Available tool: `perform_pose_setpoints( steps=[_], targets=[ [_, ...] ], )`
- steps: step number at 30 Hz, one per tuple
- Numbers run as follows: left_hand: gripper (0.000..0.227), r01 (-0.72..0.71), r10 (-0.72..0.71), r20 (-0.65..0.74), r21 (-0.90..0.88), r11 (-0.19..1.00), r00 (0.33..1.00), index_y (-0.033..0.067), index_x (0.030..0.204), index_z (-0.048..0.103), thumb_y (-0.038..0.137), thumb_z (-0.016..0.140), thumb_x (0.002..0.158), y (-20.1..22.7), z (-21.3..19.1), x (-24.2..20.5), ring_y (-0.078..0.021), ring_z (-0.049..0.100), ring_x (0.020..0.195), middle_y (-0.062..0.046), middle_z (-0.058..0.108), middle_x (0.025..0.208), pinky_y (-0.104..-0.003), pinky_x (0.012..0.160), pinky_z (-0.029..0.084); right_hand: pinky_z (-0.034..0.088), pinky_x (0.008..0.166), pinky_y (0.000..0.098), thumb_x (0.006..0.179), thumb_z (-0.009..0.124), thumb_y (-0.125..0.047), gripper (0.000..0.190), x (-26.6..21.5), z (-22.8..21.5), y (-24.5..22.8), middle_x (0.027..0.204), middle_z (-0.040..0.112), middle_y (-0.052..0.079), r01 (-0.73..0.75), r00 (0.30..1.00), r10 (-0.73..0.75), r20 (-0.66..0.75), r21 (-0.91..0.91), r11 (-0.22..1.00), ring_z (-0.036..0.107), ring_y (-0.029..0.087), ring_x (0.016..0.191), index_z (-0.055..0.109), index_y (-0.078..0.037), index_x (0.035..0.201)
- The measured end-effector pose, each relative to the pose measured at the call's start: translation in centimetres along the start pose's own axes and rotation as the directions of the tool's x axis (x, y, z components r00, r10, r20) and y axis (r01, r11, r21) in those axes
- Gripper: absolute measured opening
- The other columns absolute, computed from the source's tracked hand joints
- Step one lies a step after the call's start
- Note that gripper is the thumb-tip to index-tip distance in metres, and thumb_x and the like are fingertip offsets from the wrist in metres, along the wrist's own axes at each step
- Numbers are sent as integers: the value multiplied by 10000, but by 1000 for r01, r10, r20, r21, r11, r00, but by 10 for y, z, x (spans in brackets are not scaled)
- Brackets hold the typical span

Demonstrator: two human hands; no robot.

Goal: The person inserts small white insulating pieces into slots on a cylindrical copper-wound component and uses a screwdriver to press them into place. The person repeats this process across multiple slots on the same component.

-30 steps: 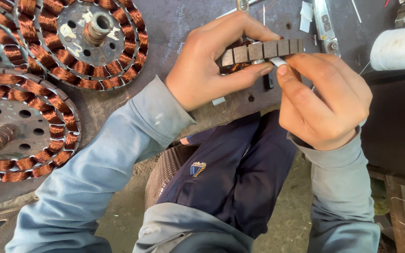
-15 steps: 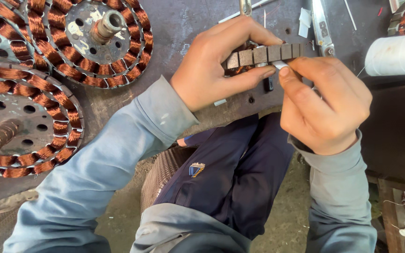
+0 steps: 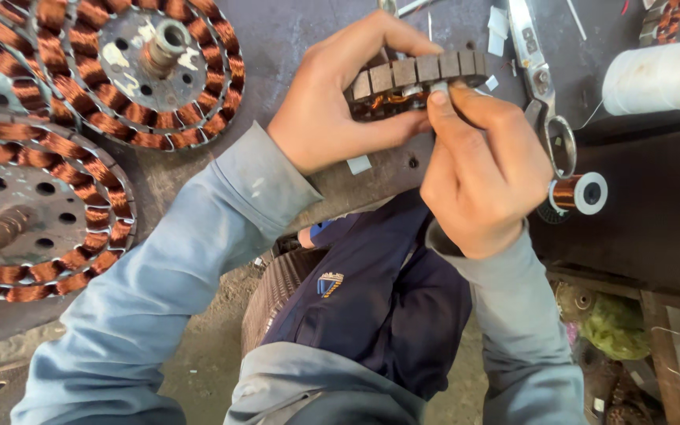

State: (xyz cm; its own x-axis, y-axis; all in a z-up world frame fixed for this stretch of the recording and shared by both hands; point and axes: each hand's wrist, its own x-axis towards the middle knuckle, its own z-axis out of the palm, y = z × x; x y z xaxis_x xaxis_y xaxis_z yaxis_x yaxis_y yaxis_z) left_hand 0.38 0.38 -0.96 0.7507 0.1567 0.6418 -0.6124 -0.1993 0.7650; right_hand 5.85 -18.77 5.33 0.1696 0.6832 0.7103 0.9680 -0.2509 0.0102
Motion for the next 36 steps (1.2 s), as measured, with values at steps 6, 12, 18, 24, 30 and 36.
perform_pose_setpoints(
  steps=[6, 12, 18, 24, 30, 36],
  targets=[
    [476, -8, 9, 57, -8, 1000, 998, 39, 1287, 607, 148, 925, 950, 0, -3, 1, -131, 677, 1113, -52, 676, 1192, -279, 999, 560, 540, 769, 331, 939, 730, 171, 289, 3, -17, -4, 1083, 658, 125, -113, 991, 107, 77, 74, 991, 686, 272, 918, 751, -13, 1161],
    [439, 14, -20, 82, 78, 997, 996, 63, 1294, 670, 147, 910, 936, 3, -2, 4, -122, 705, 1061, -35, 718, 1197, -299, 990, 568, 513, 700, 330, 895, 753, 184, 240, 6, -10, -5, 1032, 654, 111, -122, 992, 120, 28, 82, 989, 670, 264, 828, 745, 0, 1049],
    [424, 106, -100, 57, -122, 987, 993, 42, 1254, 654, 171, 924, 954, 4, 0, 1, -61, 680, 1056, -33, 725, 1143, -252, 952, 573, 507, 710, 318, 897, 727, 202, 226, 2, -2, -5, 985, 645, 117, -176, 984, 176, 12, 141, 974, 660, 263, 825, 734, 13, 1020],
    [420, 35, -28, -61, 120, 992, 998, 67, 1177, 690, 195, 981, 902, 9, -3, 2, -39, 690, 885, -21, 754, 1041, -246, 829, 567, 483, 902, 270, 1152, 766, -65, 150, -15, 0, 4, 1247, 603, 69, -436, 841, 541, -18, 568, 698, 591, 144, 1055, 651, -8, 1230],
    [425, 98, -86, -85, 159, 982, 993, 37, 1186, 665, 164, 944, 892, 15, -6, -3, -81, 687, 910, -43, 733, 1079, -252, 801, 559, 455, 1197, 342, 1006, 685, -629, 826, -22, 24, 9, 1536, 408, 71, -480, 842, 498, 210, 713, 511, 460, 162, 1422, 361, -88, 1539],
    [420, -1, 22, -81, 247, 969, 996, 34, 1143, 655, 195, 961, 904, 21, 1, -12, -178, 713, 1026, -90, 706, 1126, -294, 885, 582, 430, 1147, 334, 920, 770, -626, 869, -39, 38, 4, 1394, 434, 73, -484, 845, 491, 213, 696, 530, 486, 183, 1292, 402, -83, 1491]
  ],
)
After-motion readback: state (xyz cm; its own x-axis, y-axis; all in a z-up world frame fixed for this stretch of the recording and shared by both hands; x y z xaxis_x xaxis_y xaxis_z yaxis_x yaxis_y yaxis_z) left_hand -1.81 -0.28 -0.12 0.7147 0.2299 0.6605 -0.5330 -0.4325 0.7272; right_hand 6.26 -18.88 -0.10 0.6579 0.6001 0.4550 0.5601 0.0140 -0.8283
